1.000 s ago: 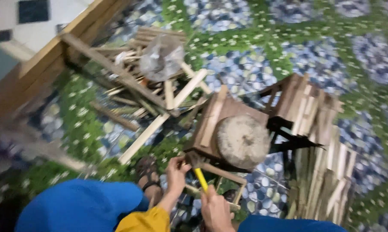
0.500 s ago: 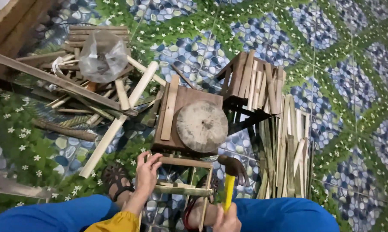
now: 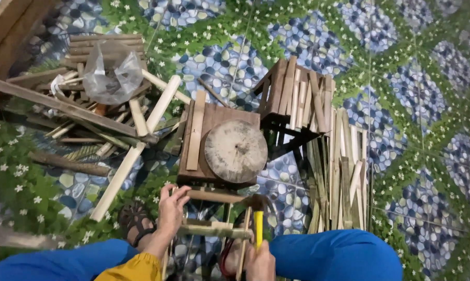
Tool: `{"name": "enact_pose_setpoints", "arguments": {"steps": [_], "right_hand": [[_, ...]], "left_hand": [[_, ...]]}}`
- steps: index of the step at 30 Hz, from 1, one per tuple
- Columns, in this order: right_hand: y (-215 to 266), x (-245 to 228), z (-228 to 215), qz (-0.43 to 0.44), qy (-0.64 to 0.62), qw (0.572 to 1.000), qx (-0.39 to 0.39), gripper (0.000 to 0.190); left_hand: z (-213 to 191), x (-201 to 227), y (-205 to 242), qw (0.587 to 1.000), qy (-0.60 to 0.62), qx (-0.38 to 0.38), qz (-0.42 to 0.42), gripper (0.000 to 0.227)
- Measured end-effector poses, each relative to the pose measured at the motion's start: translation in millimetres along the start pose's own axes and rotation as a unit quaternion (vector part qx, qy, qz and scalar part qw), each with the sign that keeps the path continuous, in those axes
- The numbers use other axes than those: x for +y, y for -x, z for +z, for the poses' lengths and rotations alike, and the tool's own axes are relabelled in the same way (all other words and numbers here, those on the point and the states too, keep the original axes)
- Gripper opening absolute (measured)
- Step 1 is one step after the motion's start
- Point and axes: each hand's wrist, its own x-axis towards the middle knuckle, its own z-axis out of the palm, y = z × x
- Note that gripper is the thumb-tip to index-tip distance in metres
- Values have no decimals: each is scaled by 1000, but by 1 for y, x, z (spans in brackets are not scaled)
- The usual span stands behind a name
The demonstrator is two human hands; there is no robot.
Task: The person assembles a small wooden frame by hand, using a hammer to tap joints together. They repeatedly adjust the frame and hammer different corners to secure the structure. The person also handles loose wooden sticks and places them aside.
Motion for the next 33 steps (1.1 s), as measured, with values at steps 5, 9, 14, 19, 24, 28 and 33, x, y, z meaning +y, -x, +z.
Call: {"name": "enact_pose_setpoints", "arguments": {"steps": [5, 9, 14, 19, 24, 28, 33], "right_hand": [[-25, 36, 25, -120, -32, 984, 125, 31], [-37, 30, 24, -63, -20, 997, 26, 27], [-47, 8, 4, -185, -24, 948, 259, 36], [-38, -161, -66, -290, -12, 946, 140, 23], [-107, -209, -37, -516, 92, 802, 286, 30], [-31, -197, -57, -414, 55, 865, 276, 30], [-98, -41, 41, -338, -97, 883, 311, 16]], "left_hand": [[5, 25, 7, 955, -292, -22, 49, 31], [13, 43, 13, 931, -363, -26, 40, 33], [12, 36, 10, 946, -318, -29, 50, 26], [37, 107, 17, 942, -303, 12, -142, 42], [47, 136, 13, 881, -390, 97, -248, 86], [63, 167, 12, 845, -382, 99, -361, 78], [70, 186, 14, 846, -349, 110, -387, 61]]}}
